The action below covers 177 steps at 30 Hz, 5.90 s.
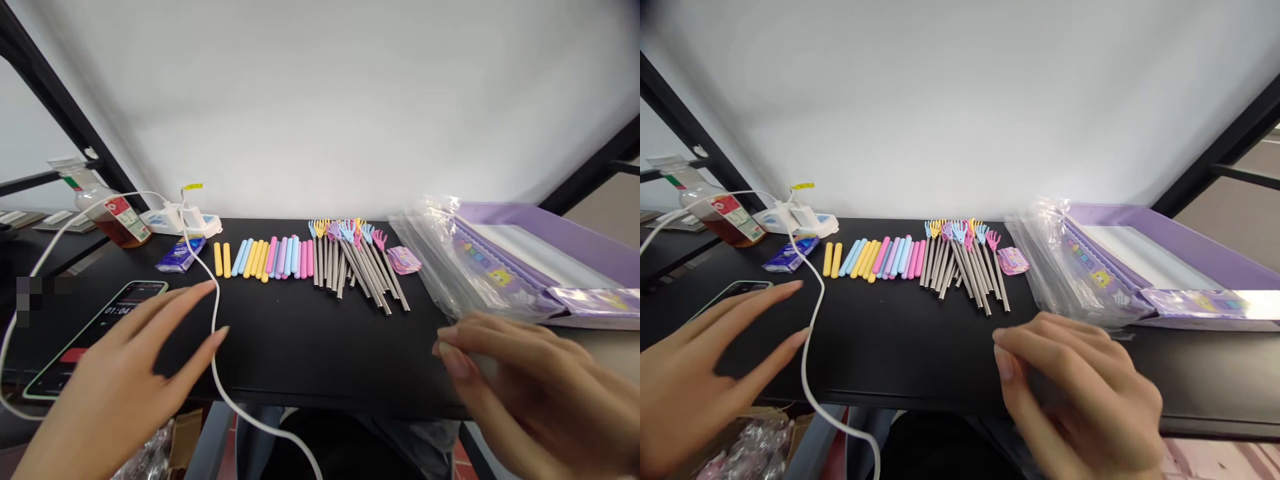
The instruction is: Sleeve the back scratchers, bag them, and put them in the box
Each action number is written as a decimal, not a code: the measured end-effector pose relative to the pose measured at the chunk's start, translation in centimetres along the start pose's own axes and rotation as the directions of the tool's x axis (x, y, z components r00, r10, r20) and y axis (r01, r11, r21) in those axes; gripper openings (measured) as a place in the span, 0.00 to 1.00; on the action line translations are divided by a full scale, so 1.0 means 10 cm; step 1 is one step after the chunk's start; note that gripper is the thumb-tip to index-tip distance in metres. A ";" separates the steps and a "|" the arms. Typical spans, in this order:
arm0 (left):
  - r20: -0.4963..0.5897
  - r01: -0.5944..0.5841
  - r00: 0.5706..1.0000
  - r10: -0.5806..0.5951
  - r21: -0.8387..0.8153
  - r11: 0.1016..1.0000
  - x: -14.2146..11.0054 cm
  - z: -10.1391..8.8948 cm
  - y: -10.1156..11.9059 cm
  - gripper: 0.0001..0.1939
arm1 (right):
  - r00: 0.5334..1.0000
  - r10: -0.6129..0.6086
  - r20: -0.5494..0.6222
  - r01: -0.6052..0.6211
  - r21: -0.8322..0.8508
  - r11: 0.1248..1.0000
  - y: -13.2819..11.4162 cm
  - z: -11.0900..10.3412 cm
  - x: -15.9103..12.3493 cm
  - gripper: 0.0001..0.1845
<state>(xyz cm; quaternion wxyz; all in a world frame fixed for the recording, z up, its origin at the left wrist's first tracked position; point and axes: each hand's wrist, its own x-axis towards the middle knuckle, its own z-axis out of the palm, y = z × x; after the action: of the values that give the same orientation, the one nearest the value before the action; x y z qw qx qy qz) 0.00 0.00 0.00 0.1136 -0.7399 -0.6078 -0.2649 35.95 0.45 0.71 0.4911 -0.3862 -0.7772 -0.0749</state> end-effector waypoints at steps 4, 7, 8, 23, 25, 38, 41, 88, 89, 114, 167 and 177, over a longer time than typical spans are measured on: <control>0.166 -0.291 0.941 0.294 -0.043 0.956 0.52 0.11 0.44 0.26 | 0.991 -0.122 0.050 0.127 -0.100 0.987 0.13 -0.09 0.32 0.10; 0.293 -0.411 0.861 0.415 -0.077 0.908 1.06 0.25 0.64 0.25 | 0.982 -0.122 0.145 0.140 -0.120 0.983 0.31 -0.10 0.56 0.07; 0.348 -0.427 0.834 0.429 -0.086 0.900 1.24 0.31 0.69 0.25 | 0.974 -0.110 0.199 0.138 -0.131 0.982 0.38 -0.08 0.65 0.05; 0.113 -0.529 0.833 0.541 -0.119 0.840 1.67 1.12 0.87 0.15 | 0.942 0.228 0.248 -0.119 -0.389 0.913 1.04 0.57 0.78 0.10; 0.129 -0.526 0.833 0.539 -0.118 0.842 1.64 1.12 0.87 0.15 | 0.925 0.232 0.301 -0.098 -0.399 0.911 1.04 0.59 0.74 0.10; 0.138 -0.528 0.831 0.538 -0.108 0.842 1.53 1.00 0.96 0.14 | 0.891 0.213 0.400 -0.064 -0.353 0.933 0.94 0.67 0.72 0.11; 0.159 -0.523 0.830 0.535 -0.113 0.845 1.50 1.02 0.99 0.14 | 0.873 0.299 0.385 -0.133 -0.402 0.906 0.99 0.66 0.72 0.11; 0.506 0.032 0.861 -0.049 0.043 0.999 1.81 0.91 0.24 0.12 | 0.690 0.534 0.489 -0.691 0.665 0.284 0.65 0.99 1.01 0.18; 0.509 0.032 0.860 -0.049 0.043 0.999 1.81 0.92 0.24 0.14 | 0.684 0.537 0.494 -0.699 0.654 0.290 0.67 1.00 0.96 0.18; -0.112 -0.590 0.805 0.583 -0.258 0.765 1.58 0.92 0.85 0.20 | 0.850 0.517 0.095 -0.405 0.747 0.527 1.06 0.47 1.02 0.20; -0.021 -0.393 0.886 0.463 -0.564 0.726 1.62 0.79 0.76 0.11 | 0.597 0.632 0.494 -0.794 0.473 0.381 1.40 0.35 0.95 0.23; 0.192 0.147 0.932 0.307 -0.976 0.163 1.67 0.76 0.69 0.32 | 0.783 0.537 0.314 -0.618 0.496 0.610 1.27 0.60 0.91 0.29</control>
<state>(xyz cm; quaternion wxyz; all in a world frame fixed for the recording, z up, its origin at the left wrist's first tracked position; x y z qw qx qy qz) 10.56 16.06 3.59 -0.4856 -0.7016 -0.2602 -0.4519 38.26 16.96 1.83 0.5280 -0.4531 -0.6263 0.3516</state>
